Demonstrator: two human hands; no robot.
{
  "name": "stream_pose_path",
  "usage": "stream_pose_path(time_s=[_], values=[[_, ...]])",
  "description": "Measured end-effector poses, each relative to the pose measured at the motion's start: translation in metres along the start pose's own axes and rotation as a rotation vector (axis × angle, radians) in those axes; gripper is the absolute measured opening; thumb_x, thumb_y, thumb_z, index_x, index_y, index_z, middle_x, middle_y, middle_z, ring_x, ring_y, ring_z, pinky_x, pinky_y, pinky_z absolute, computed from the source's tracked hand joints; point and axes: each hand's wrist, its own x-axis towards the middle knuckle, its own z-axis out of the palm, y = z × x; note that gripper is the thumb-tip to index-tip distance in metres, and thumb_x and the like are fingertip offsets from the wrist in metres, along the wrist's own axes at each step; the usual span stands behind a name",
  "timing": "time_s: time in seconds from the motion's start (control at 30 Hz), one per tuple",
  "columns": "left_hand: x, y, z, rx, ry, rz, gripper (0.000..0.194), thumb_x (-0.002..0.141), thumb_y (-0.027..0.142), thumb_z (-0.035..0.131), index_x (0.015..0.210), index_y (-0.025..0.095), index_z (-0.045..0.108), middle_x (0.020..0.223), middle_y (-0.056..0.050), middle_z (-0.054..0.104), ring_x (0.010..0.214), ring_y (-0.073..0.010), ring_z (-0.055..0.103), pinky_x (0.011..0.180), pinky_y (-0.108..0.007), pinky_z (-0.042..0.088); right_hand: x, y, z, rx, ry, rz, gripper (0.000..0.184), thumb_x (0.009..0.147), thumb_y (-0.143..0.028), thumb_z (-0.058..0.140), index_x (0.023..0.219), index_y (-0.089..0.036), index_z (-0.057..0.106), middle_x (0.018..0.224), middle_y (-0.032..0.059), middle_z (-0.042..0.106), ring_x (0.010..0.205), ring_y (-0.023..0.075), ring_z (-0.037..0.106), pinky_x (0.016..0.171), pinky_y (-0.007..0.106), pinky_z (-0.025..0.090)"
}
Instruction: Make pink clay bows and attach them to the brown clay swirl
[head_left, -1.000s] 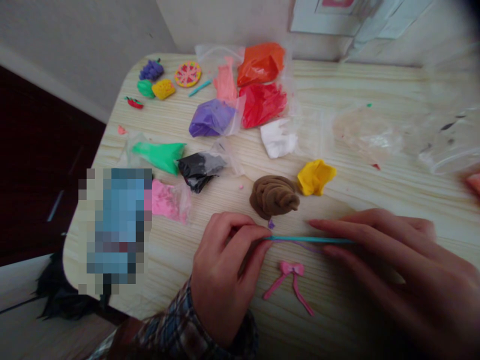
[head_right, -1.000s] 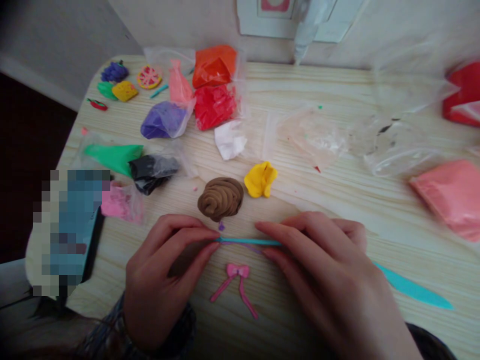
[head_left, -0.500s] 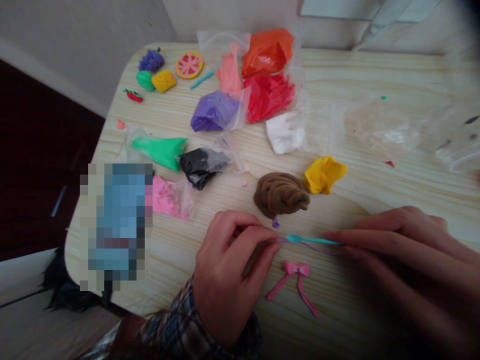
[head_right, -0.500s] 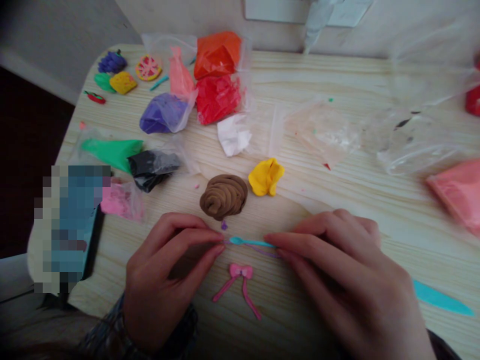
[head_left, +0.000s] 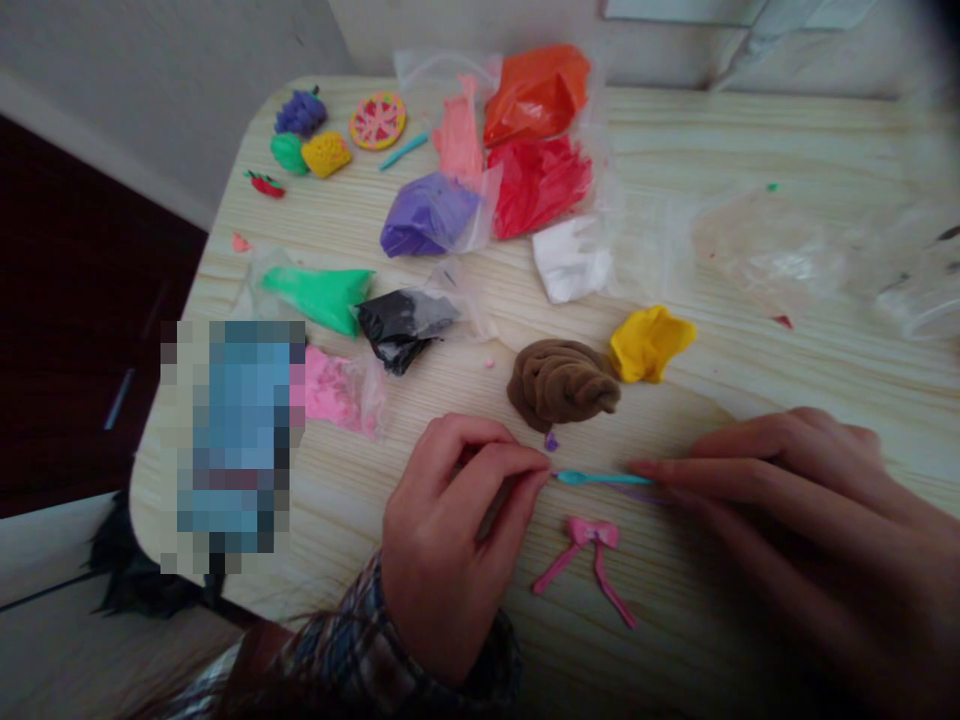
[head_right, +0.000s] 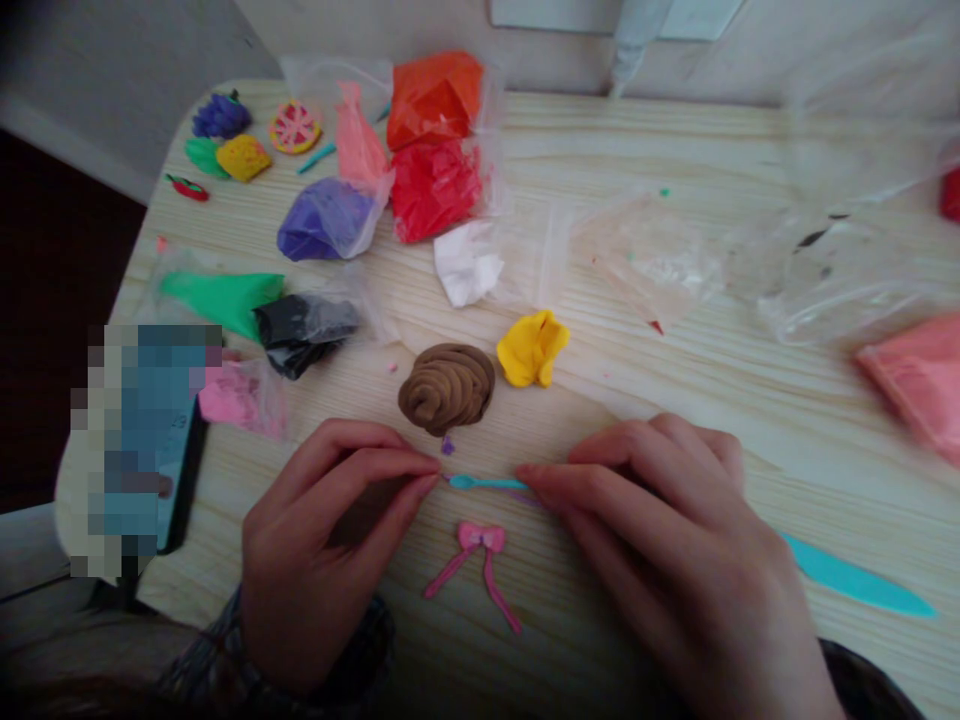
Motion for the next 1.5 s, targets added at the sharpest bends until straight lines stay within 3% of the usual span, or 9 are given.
stream_pose_path(time_s=[1.5], values=[[0.001,-0.0012,0.0003,0.008,-0.001,0.016,0.012,0.08,0.007,0.062,0.078,0.018,0.067,0.079,-0.002,0.062,0.076,-0.0134,0.06,0.068,-0.025,0.053,-0.0016,-0.0041,-0.002,0.025,0.025,0.007,0.012,0.09,-0.027,0.05,0.094,-0.027,0.061,0.087,-0.0002,0.062,0.082,0.0176,0.056,0.073,0.034,0.036]])
